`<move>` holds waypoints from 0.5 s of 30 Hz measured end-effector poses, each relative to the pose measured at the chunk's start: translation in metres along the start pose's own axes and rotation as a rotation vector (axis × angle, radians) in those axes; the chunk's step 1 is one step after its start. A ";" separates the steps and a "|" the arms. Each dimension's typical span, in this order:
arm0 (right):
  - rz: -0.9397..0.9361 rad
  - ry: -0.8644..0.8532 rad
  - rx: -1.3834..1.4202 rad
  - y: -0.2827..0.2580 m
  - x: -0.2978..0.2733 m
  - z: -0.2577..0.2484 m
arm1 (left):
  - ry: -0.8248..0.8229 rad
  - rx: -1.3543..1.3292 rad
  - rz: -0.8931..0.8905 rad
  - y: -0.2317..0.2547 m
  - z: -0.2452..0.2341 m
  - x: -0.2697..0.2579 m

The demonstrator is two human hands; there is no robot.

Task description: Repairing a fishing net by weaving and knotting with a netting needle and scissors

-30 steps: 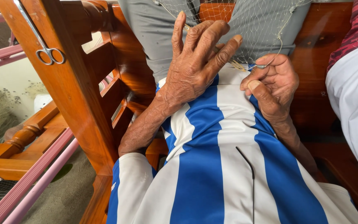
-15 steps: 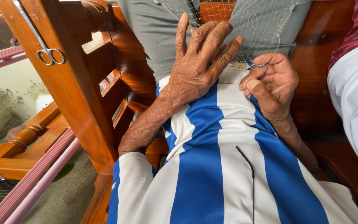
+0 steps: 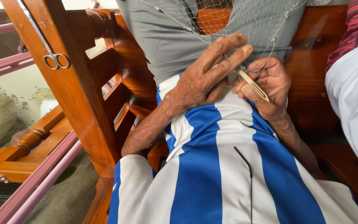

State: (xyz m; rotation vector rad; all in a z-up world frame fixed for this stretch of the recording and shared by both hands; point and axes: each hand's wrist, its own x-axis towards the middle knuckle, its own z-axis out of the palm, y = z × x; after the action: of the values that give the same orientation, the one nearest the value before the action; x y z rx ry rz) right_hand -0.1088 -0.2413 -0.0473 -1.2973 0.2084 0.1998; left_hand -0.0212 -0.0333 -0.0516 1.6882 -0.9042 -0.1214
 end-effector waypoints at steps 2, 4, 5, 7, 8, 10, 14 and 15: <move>0.022 0.026 -0.023 0.005 -0.002 -0.003 | -0.053 -0.015 0.002 -0.001 0.009 -0.009; 0.039 0.055 -0.047 0.000 0.000 0.000 | -0.108 -0.032 0.010 0.001 0.016 -0.014; 0.031 0.038 -0.085 -0.008 0.003 0.005 | -0.098 -0.095 0.021 0.004 0.019 -0.014; 0.019 0.022 -0.125 -0.016 0.006 0.009 | -0.088 -0.157 0.038 0.011 0.021 -0.012; 0.024 0.026 -0.142 -0.016 0.006 0.009 | -0.064 -0.119 0.025 0.015 0.021 -0.010; 0.026 0.026 -0.160 -0.019 0.010 0.011 | -0.038 -0.079 0.014 0.024 0.020 -0.002; -0.039 -0.009 -0.113 -0.012 0.010 0.008 | 0.039 0.057 -0.069 0.045 0.026 0.011; -0.035 0.011 -0.099 -0.007 0.008 0.005 | 0.074 0.079 -0.137 0.051 0.030 0.010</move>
State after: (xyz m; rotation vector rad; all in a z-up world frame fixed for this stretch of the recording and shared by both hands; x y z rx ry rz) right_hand -0.0994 -0.2380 -0.0418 -1.3999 0.1874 0.1750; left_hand -0.0547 -0.0655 -0.0140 1.8159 -0.7465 -0.1166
